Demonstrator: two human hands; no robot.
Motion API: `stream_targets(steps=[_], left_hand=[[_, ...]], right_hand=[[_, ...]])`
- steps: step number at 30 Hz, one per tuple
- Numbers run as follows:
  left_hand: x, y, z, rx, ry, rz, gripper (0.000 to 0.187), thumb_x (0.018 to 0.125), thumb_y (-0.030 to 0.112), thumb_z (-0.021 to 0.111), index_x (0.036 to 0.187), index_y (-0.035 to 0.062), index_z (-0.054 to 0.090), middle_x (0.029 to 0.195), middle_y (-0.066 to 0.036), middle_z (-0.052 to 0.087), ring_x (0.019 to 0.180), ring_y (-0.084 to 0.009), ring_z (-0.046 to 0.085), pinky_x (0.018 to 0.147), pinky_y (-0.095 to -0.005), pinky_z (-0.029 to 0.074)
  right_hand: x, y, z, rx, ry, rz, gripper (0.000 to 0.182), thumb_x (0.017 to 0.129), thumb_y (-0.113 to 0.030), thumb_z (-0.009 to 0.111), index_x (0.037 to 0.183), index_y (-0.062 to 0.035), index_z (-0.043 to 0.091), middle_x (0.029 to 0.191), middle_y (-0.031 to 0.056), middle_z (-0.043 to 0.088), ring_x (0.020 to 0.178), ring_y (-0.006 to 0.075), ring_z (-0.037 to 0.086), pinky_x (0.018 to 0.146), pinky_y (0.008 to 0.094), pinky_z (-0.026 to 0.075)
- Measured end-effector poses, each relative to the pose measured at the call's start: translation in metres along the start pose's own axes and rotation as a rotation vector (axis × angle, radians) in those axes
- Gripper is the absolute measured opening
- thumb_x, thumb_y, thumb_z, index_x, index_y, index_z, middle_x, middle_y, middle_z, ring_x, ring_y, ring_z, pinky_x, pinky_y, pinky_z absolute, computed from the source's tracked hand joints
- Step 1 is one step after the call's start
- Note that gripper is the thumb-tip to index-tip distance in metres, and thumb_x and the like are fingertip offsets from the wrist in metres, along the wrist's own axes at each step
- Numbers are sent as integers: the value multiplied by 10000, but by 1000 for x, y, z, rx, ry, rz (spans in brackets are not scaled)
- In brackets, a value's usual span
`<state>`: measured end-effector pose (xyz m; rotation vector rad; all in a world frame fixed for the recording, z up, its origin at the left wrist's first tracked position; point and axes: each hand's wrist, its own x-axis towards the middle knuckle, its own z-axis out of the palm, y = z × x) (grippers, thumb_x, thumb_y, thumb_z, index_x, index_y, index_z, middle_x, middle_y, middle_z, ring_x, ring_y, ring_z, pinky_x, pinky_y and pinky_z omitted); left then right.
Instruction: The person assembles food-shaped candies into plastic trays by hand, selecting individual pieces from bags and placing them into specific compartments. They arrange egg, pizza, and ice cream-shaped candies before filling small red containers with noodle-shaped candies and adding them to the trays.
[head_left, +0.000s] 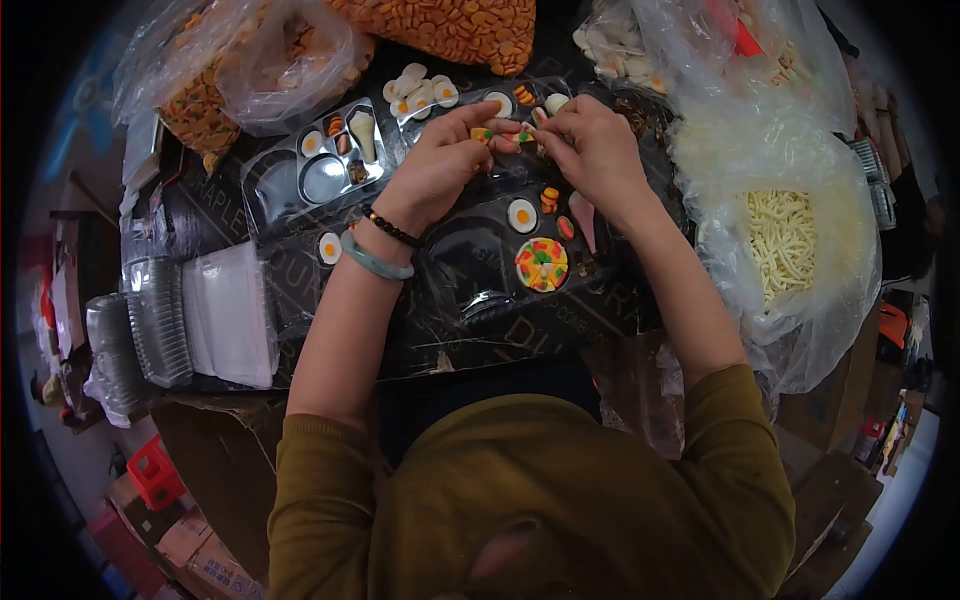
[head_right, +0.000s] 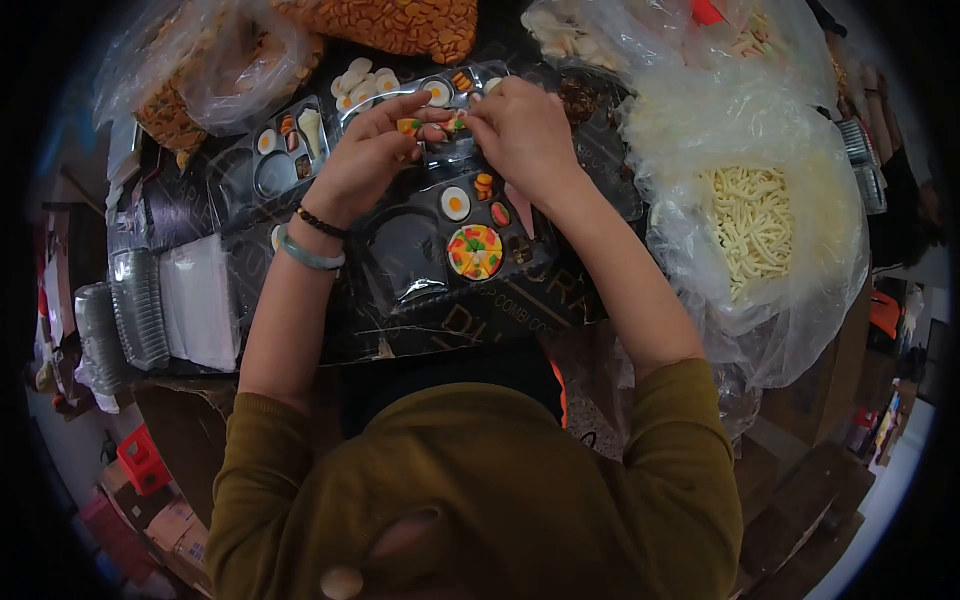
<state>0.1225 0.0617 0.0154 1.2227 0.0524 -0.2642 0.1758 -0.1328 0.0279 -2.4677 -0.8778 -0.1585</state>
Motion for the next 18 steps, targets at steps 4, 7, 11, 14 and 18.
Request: stream_targets(steps=[4,7,11,14,18], left_hand=[[2,-4,2,117,-59,30,657,853,-73,437,1468,-27,210,1212,-98,554,863,-98,549,742,-211,458],[-4,-2,8,155,-50,46,672,875,-47,459,1488,20,192,1280,-95,514,878,-107,553,742,-227,461],[-8,-4,5,70,-68,40,714,853,-71,469,1492,20,163,1273,-112,514,870,-115,560,733,-233,474],[-7,2,-1,194,1,55,588,849,-40,528,1404,10,341,1231,-124,554,859,-139,593,710,-246,489],[2,-7,-10,791,189,174,250,861,60,643,1108,28,630,1030,-51,613,717,-118,584,626,-266,471]], right_hand=[[8,-16,4,503,-90,108,187,833,-178,663,967,-57,712,860,90,641,781,226,651,706,325,510],[12,-18,4,577,-150,143,185,838,-155,655,969,-31,695,868,94,670,777,202,664,709,304,514],[13,-9,19,790,-256,270,149,856,-139,657,926,-9,675,866,68,673,793,143,659,704,269,510],[16,-15,13,571,-177,259,133,858,-134,663,909,-11,678,862,60,667,788,133,655,698,271,510],[10,-5,28,156,-61,18,163,797,-194,687,887,-60,709,841,99,666,807,272,645,728,379,494]])
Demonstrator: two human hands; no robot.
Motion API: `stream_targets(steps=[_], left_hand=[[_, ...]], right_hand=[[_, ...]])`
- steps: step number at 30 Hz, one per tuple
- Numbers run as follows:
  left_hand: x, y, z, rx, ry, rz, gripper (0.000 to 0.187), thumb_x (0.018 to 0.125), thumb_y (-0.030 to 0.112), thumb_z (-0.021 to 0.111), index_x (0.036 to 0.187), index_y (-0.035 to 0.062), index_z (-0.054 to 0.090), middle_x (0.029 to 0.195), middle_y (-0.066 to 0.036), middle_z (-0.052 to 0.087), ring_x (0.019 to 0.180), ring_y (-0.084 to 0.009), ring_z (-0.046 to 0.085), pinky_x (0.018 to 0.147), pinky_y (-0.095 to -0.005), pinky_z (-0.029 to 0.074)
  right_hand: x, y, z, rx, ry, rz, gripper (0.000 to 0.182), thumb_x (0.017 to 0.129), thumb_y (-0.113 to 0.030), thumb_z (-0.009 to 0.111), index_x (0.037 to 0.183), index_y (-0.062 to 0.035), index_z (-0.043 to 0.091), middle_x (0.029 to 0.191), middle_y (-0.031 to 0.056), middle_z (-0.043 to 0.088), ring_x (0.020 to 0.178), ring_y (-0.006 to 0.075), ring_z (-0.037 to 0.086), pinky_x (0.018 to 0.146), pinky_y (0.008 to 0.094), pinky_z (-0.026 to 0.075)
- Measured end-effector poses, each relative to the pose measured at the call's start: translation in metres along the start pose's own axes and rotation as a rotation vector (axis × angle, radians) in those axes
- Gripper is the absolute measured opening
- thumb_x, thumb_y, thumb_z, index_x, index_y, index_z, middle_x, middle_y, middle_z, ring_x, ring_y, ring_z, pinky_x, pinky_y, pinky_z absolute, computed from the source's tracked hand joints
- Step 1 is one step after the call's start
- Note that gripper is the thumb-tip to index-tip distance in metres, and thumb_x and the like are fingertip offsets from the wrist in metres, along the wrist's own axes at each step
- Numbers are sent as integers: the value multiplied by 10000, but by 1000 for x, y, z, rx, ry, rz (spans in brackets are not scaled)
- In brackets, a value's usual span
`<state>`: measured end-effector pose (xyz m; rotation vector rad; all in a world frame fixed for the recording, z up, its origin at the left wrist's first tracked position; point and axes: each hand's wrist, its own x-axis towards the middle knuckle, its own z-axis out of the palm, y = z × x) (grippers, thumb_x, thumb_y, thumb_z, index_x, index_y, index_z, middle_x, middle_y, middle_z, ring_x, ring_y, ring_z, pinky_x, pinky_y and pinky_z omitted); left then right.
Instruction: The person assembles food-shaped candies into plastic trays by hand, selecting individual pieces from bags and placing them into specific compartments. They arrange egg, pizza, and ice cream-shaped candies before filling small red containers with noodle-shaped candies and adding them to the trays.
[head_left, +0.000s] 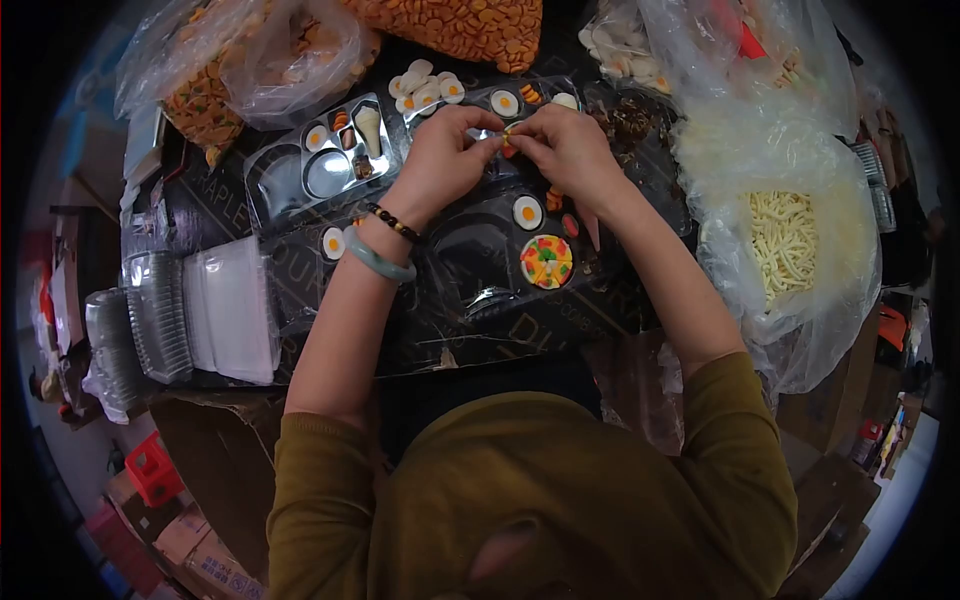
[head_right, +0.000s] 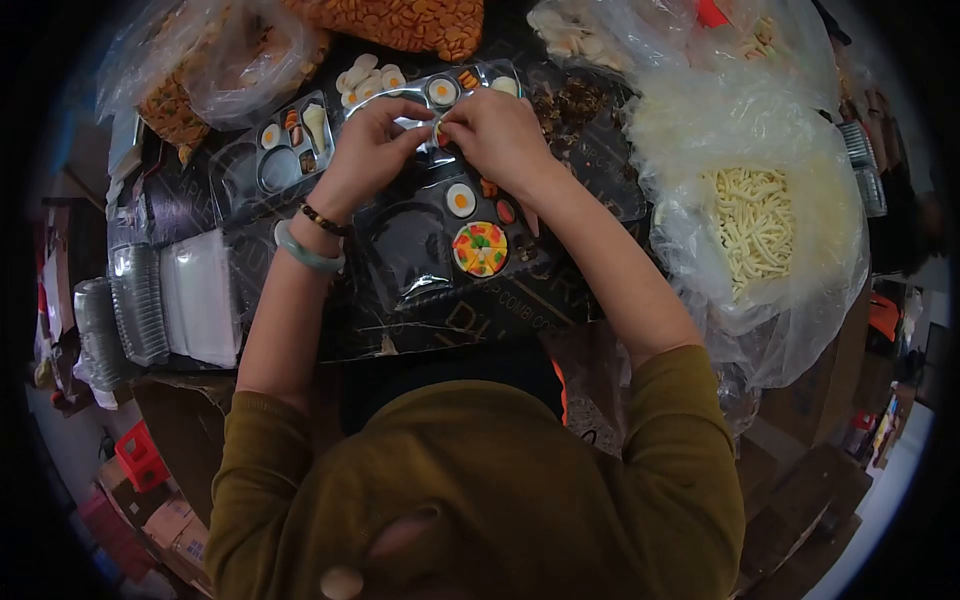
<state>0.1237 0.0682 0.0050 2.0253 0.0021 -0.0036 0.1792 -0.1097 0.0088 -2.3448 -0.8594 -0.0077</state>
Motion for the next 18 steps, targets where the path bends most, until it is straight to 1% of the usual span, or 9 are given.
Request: stream_targets(steps=[3,4,7,10,11,13,16,17,18], left_hand=[[0,-2,10,188,93,114,132,779,115,719,873,25,701,874,-122,592,741,-243,598,645,-332,482],[1,-5,13,211,106,153,130,760,115,728,845,21,701,838,-119,567,707,-270,576,648,-370,477],[4,-10,20,248,134,191,121,757,106,725,836,19,695,846,-129,570,724,-280,584,653,-371,480],[6,-7,23,285,123,130,102,760,95,712,817,14,688,845,-139,568,744,-294,591,662,-378,484],[6,-5,24,255,129,123,93,762,88,704,811,12,685,844,-142,566,751,-298,592,665,-380,486],[7,-1,24,199,146,110,75,765,74,689,798,7,679,841,-149,563,763,-306,595,672,-385,489],[6,1,23,333,127,153,83,769,68,672,825,9,691,851,-158,565,778,-321,596,688,-393,495],[7,-1,23,361,137,188,90,768,65,672,836,11,696,849,-150,567,770,-307,596,675,-384,490],[7,-2,24,388,145,221,99,766,61,673,847,13,702,848,-142,570,761,-292,596,662,-375,486]], right_hand=[[-2,12,-13,34,152,-37,155,776,-213,702,865,-88,723,827,89,648,841,291,625,738,405,479],[-3,13,-23,62,117,1,159,774,-224,704,851,-88,727,814,86,641,842,285,624,740,409,478],[-10,25,-29,-50,-6,-14,156,759,-236,716,824,-95,731,802,73,636,818,280,621,706,410,472],[-13,23,-25,-166,37,-170,145,735,-239,730,793,-106,733,776,62,622,799,275,614,692,409,458],[-12,22,-23,-212,21,-153,140,718,-246,742,775,-118,730,788,44,615,815,252,605,711,397,438],[-11,20,-19,-243,70,-243,142,718,-251,741,762,-116,723,802,34,610,831,236,599,738,396,429],[-12,19,-18,-315,88,-334,142,731,-251,744,752,-116,706,817,22,596,823,223,584,749,367,401],[-13,19,-19,-347,86,-355,142,738,-250,747,750,-117,699,820,19,590,814,220,579,748,352,389],[-14,16,-21,-371,77,-339,151,744,-257,730,749,-109,702,823,20,599,826,219,585,752,369,400]])
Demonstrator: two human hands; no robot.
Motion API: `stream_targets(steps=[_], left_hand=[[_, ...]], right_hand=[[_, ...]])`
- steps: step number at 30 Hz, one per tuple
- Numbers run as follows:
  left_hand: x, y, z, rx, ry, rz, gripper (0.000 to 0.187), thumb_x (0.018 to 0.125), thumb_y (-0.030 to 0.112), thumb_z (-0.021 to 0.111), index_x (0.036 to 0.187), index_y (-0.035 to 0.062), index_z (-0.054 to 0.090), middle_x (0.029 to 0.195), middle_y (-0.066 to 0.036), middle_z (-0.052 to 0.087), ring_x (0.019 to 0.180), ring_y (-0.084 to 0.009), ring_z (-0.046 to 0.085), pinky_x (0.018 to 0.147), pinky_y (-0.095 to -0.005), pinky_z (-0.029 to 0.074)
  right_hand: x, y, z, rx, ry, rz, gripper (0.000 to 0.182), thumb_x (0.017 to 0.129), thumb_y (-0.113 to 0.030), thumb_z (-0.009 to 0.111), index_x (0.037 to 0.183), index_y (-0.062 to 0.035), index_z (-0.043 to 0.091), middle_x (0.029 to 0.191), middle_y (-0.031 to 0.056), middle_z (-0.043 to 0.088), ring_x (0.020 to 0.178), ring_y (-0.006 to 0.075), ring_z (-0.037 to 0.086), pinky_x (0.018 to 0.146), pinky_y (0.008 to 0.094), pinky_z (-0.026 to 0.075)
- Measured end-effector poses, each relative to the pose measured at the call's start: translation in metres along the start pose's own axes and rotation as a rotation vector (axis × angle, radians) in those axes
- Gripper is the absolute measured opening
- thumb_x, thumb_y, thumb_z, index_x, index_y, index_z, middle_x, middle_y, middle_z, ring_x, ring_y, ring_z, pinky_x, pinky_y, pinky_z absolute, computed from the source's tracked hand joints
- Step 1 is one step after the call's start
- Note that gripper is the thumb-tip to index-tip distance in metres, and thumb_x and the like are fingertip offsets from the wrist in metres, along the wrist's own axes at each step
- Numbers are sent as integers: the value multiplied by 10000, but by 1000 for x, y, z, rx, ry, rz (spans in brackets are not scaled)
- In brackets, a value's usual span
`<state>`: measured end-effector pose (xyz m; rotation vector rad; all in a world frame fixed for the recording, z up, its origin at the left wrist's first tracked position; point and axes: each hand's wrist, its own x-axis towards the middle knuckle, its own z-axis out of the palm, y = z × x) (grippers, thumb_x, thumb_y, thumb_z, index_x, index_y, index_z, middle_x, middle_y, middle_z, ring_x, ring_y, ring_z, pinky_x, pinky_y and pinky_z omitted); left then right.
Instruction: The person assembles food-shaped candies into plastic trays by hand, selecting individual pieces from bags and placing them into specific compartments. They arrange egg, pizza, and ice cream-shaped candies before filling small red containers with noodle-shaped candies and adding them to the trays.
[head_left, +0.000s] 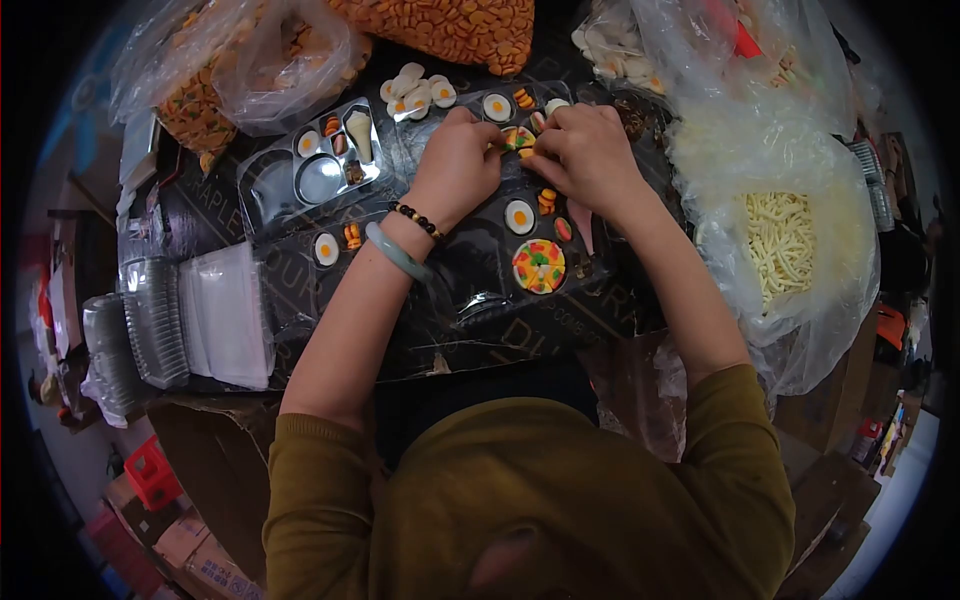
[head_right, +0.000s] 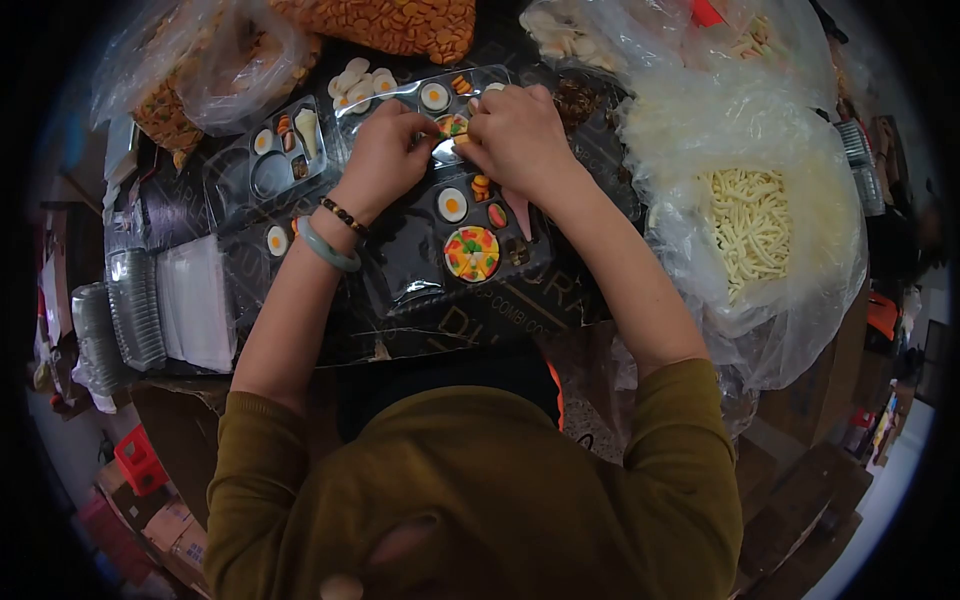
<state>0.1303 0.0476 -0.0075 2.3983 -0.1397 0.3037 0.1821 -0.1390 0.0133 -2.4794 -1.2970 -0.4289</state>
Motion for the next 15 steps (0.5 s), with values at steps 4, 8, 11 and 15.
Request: stream_targets(steps=[4,8,11,15], left_hand=[[-2,2,-3,79,-28,47,127,773,70,676,883,19,715,862,-141,572,779,-285,597,661,-364,485],[0,-4,-4,-32,-52,11,123,777,83,673,876,28,720,850,-146,578,780,-295,597,685,-367,491],[2,-2,-6,-84,-65,-70,126,767,92,663,864,39,725,832,-162,581,810,-320,599,728,-393,495],[4,-8,-4,-117,-96,-123,138,775,87,659,887,45,728,847,-159,618,815,-298,623,730,-372,503]], right_hand=[[5,-9,-2,-86,-62,12,170,771,-253,676,759,-86,708,796,31,623,825,221,605,761,399,426],[6,-3,5,-100,-130,-17,138,792,-199,642,810,-77,704,725,48,619,773,240,621,764,396,438],[6,3,3,220,-63,80,143,804,-167,666,887,-52,685,730,59,616,751,256,623,723,372,449],[8,3,6,632,-127,188,136,814,-170,658,899,-68,686,769,61,640,750,273,628,704,395,457]])
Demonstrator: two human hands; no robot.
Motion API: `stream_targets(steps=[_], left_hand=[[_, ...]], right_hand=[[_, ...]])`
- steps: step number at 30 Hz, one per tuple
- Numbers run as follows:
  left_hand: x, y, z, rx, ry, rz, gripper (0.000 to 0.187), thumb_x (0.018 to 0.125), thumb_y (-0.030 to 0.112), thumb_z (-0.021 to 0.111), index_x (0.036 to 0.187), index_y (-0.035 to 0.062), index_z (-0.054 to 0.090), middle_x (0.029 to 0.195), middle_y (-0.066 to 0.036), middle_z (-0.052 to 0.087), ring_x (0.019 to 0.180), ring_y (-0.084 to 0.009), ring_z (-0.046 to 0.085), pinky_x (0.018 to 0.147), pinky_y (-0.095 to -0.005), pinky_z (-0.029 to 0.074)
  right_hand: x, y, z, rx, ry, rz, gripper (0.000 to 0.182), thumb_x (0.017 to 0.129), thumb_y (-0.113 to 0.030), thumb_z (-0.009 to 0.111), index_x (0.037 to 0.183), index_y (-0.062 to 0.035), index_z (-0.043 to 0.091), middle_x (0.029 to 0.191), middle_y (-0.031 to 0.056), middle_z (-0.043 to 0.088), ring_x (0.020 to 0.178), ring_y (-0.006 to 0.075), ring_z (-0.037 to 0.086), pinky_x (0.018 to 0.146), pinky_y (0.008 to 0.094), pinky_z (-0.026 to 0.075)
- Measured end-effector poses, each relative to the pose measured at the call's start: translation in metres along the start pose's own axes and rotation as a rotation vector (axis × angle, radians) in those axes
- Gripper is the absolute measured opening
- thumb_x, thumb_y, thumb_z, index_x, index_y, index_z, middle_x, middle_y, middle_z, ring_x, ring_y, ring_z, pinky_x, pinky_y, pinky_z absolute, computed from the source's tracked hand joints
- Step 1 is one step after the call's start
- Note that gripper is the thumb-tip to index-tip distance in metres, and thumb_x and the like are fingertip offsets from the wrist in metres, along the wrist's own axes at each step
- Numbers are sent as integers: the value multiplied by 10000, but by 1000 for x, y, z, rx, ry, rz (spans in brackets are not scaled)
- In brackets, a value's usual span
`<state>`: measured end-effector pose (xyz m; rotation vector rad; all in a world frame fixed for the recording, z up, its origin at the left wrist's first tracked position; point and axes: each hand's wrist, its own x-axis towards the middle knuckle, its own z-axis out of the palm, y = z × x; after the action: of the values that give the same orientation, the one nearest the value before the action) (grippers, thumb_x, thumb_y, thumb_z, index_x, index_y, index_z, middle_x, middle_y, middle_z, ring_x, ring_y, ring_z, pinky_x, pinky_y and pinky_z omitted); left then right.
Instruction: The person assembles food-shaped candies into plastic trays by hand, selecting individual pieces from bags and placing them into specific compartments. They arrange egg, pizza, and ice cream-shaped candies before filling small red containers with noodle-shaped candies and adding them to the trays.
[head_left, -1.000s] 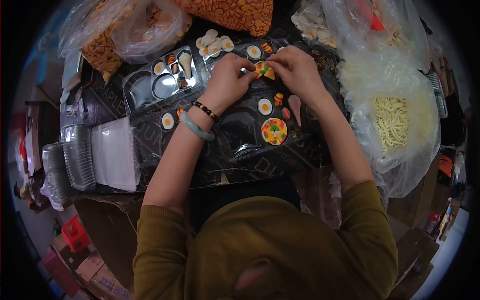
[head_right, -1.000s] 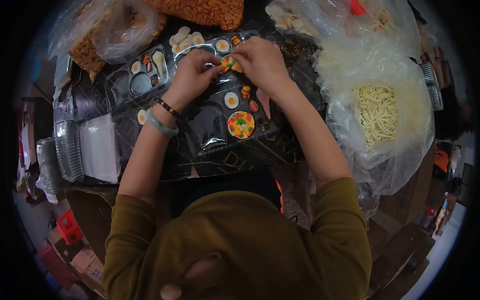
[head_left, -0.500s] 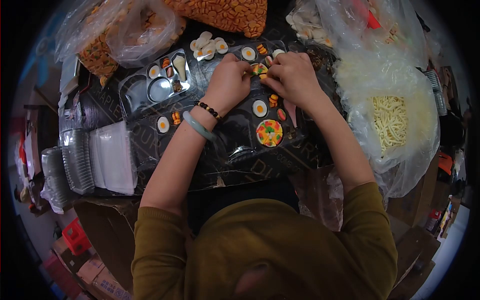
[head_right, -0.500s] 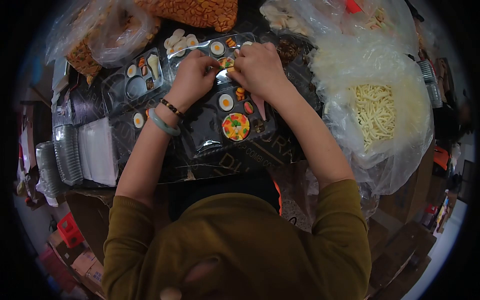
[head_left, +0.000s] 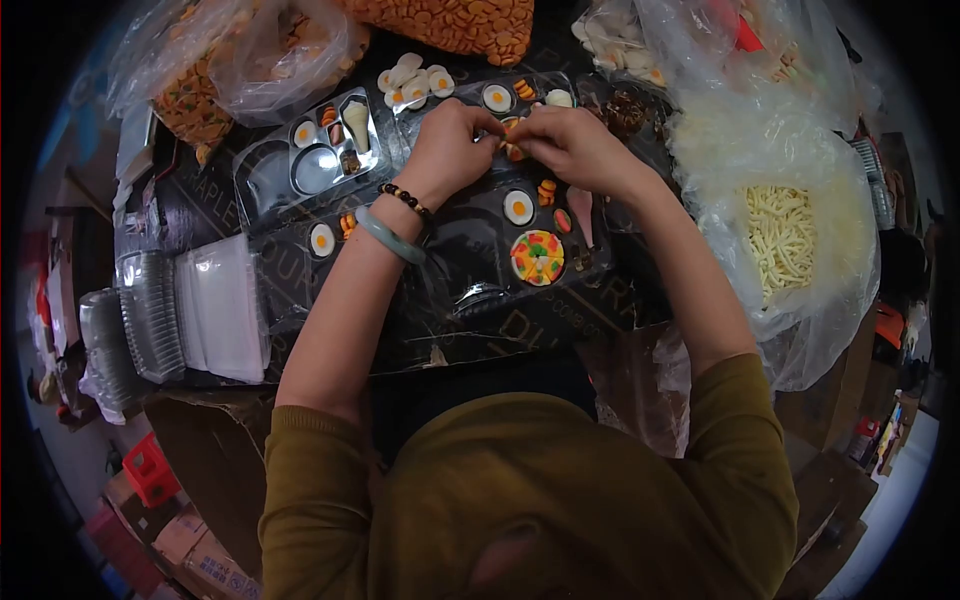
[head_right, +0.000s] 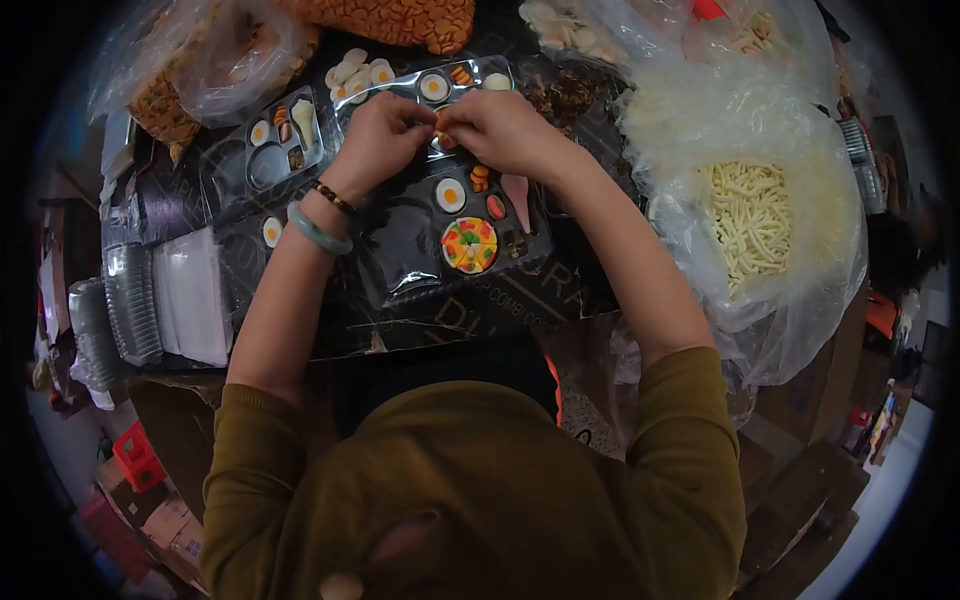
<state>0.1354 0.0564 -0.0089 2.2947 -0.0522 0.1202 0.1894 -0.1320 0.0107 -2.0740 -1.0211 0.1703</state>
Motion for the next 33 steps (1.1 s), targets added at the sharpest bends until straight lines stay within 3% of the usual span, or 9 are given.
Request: stream_targets(steps=[2,8,16,19,20,24,26,32,33], left_hand=[[3,-1,0,-57,-46,-40,151,784,74,647,908,47,728,854,-160,651,810,-285,644,730,-357,511],[6,-5,-2,-158,-111,-57,196,801,29,605,955,46,725,831,-156,698,783,-262,682,731,-330,527],[8,-4,-8,-178,-221,-109,195,862,111,625,1019,30,706,860,-125,704,800,-220,670,746,-301,518],[-1,13,-16,-612,-25,-221,368,948,303,566,1206,46,618,964,-67,667,853,-162,615,817,-270,477],[-4,15,-30,-728,-146,-215,801,927,627,424,1449,29,316,1153,-64,549,986,-151,509,919,-288,407],[-6,30,-22,-1104,-51,-269,1031,853,781,267,1495,13,22,1311,-145,461,1164,-217,448,984,-336,370],[-5,38,-19,-1152,-51,-277,1123,804,830,262,1488,3,-69,1334,-153,435,1188,-235,428,1008,-350,349],[-10,36,-19,-862,22,-199,762,959,608,349,1394,-17,362,1230,-104,535,1137,-186,481,933,-349,404],[-11,29,-17,-721,6,-171,392,970,341,532,1155,3,607,1078,-83,613,1033,-201,551,844,-351,442]], right_hand=[[4,4,0,-352,70,-226,119,802,-218,666,863,-124,707,746,42,634,753,276,619,706,409,441],[-3,-9,-2,-568,-4,-117,44,778,-152,677,801,-141,713,756,28,621,787,244,620,717,395,436],[1,-1,0,-412,-73,-371,138,770,-93,678,897,-132,715,811,38,627,823,223,618,770,357,429],[2,-1,-1,-230,48,-235,129,802,-102,662,920,-108,712,826,61,635,780,240,629,712,361,468],[1,-2,1,-141,90,-153,129,814,-101,656,932,-97,709,835,68,639,773,243,631,698,358,475],[2,-36,6,282,31,189,168,877,-117,662,1028,-54,701,848,22,637,701,67,537,639,239,456],[5,-36,11,237,60,126,163,881,-117,662,1018,-42,705,871,12,648,725,53,544,652,227,458],[2,-23,-3,528,97,362,206,862,-134,676,1011,7,694,856,29,671,774,79,612,682,226,483],[0,-15,-6,567,131,350,225,851,-147,684,1007,16,692,838,42,679,768,97,632,676,239,493]])
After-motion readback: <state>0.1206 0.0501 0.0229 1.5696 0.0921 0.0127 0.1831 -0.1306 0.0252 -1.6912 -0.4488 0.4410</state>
